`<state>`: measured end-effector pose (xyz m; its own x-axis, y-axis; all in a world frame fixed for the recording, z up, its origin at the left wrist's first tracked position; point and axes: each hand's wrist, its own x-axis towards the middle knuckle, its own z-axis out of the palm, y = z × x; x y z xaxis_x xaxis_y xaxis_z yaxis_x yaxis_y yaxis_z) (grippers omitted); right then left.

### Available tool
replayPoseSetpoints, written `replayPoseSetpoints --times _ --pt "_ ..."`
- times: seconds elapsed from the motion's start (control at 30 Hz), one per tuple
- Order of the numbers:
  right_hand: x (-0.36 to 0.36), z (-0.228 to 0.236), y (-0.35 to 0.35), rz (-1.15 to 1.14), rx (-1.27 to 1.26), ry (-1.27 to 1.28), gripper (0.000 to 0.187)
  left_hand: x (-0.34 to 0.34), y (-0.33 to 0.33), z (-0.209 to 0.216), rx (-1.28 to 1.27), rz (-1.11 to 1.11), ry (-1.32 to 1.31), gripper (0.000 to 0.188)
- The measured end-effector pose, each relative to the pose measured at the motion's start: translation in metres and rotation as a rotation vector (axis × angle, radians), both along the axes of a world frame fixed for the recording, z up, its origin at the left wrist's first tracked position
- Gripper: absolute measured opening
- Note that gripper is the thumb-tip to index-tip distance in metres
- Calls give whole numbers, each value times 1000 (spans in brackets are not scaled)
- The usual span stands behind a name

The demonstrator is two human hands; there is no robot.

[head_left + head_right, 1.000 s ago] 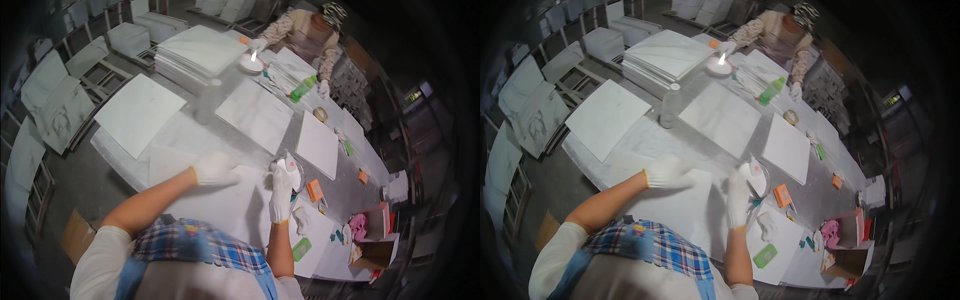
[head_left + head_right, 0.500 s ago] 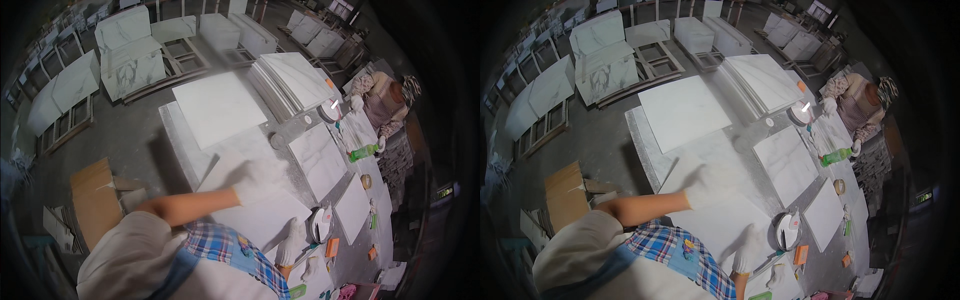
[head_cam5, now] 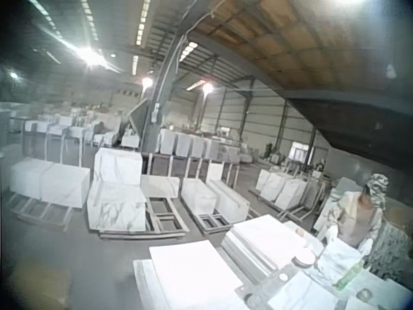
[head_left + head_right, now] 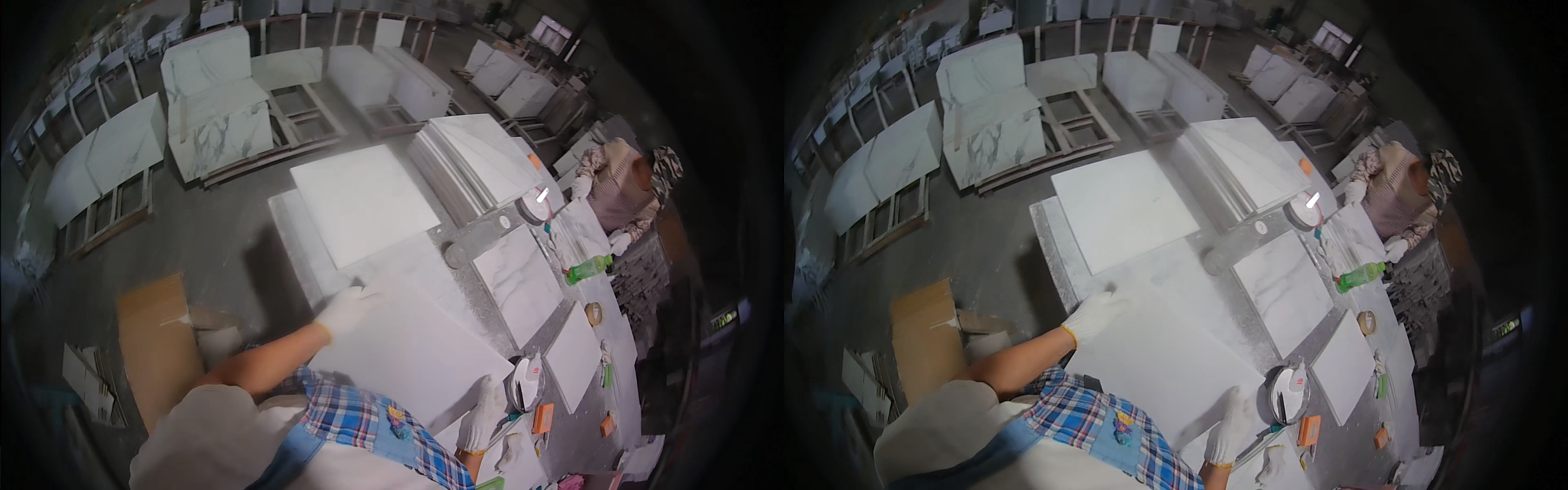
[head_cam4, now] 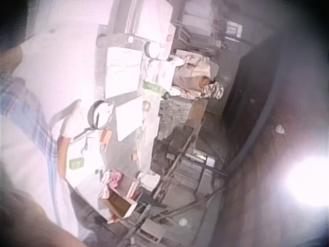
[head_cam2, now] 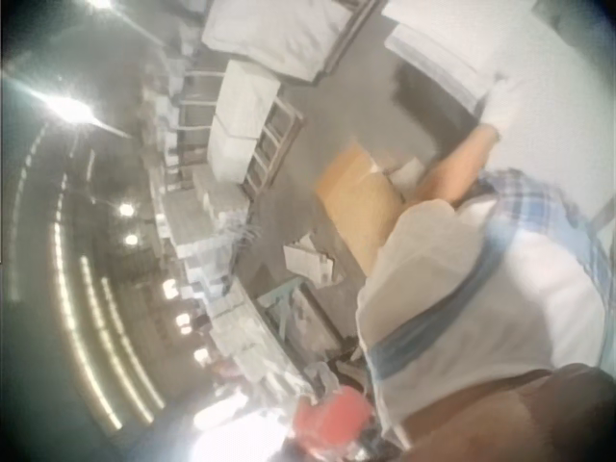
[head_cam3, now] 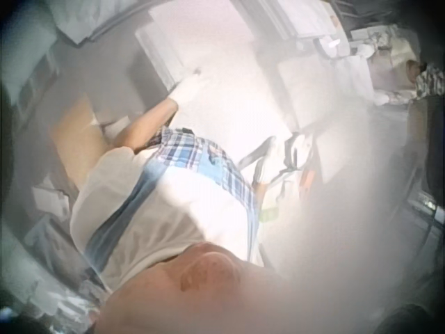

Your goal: The person puts on gloves and handles white rectangular tiles on a workbench. They use a metal scraper to smooth the edges of the tiles and stack them. Another person is working in the background.

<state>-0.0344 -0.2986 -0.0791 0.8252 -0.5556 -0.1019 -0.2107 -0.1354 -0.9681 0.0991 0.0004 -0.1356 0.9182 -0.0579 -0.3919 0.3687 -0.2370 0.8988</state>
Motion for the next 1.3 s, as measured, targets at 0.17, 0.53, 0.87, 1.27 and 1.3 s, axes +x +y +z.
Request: replayPoseSetpoints --times 0.17,0.53,0.87,1.27,1.3 --pt "-14 23 8 -5 -55 -21 22 -5 -3 36 -247 61 52 36" --pt "-40 113 -35 -112 -127 -286 31 33 -55 138 -602 -175 -308 43" --pt "-31 121 -44 -192 -183 -161 19 97 -100 135 -592 -305 -482 38" --pt "6 88 -75 -178 -277 -217 22 136 -125 101 -710 -270 -380 31" --pt "6 86 -76 -181 -286 -217 22 136 -124 101 -717 -292 -383 30"
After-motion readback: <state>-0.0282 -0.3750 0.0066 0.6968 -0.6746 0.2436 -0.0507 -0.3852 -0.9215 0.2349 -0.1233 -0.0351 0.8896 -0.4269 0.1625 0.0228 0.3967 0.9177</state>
